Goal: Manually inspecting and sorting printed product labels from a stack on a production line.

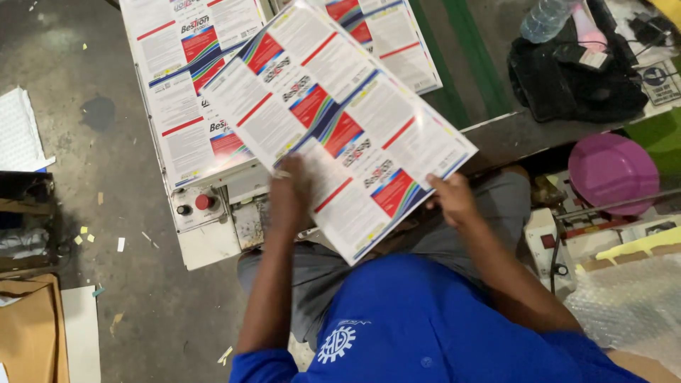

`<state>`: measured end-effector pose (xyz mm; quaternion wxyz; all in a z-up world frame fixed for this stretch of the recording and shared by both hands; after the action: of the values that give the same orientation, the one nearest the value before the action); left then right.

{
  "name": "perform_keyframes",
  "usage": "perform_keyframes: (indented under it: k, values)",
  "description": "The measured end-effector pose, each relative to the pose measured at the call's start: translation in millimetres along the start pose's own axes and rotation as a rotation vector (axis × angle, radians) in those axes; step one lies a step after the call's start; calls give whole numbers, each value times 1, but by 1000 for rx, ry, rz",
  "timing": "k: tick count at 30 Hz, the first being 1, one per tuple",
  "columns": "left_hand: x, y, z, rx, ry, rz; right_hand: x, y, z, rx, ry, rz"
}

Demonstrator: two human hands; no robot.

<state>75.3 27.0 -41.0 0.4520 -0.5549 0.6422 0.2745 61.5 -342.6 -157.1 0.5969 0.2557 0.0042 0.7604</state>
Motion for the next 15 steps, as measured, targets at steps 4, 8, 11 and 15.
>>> perform_keyframes:
  k: [4, 8, 11, 15]
  values:
    - [-29, -11, 57, -146, -188, -109, -37, 27, -6, -70, 26, -67]
    - [-36, -10, 68, -92, -525, -119, -61, 49, -27, -28, 27, -164]
    - [-33, -4, 70, -176, -529, -38, -66, 64, -35, 44, 44, -231]
    - [-32, 9, 84, -143, -449, -104, -81, 74, -53, 80, 32, -249]
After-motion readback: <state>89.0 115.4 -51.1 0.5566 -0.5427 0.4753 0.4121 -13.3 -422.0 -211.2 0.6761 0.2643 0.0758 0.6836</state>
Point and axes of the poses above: each hand's wrist, its own y-axis away from the middle knuckle, its own x-axis out of the palm, z = x × y, the point moved 2 cm from there along -y, towards the middle knuckle, and after that the axes turned 13 degrees about z, right-handed, at the moved point
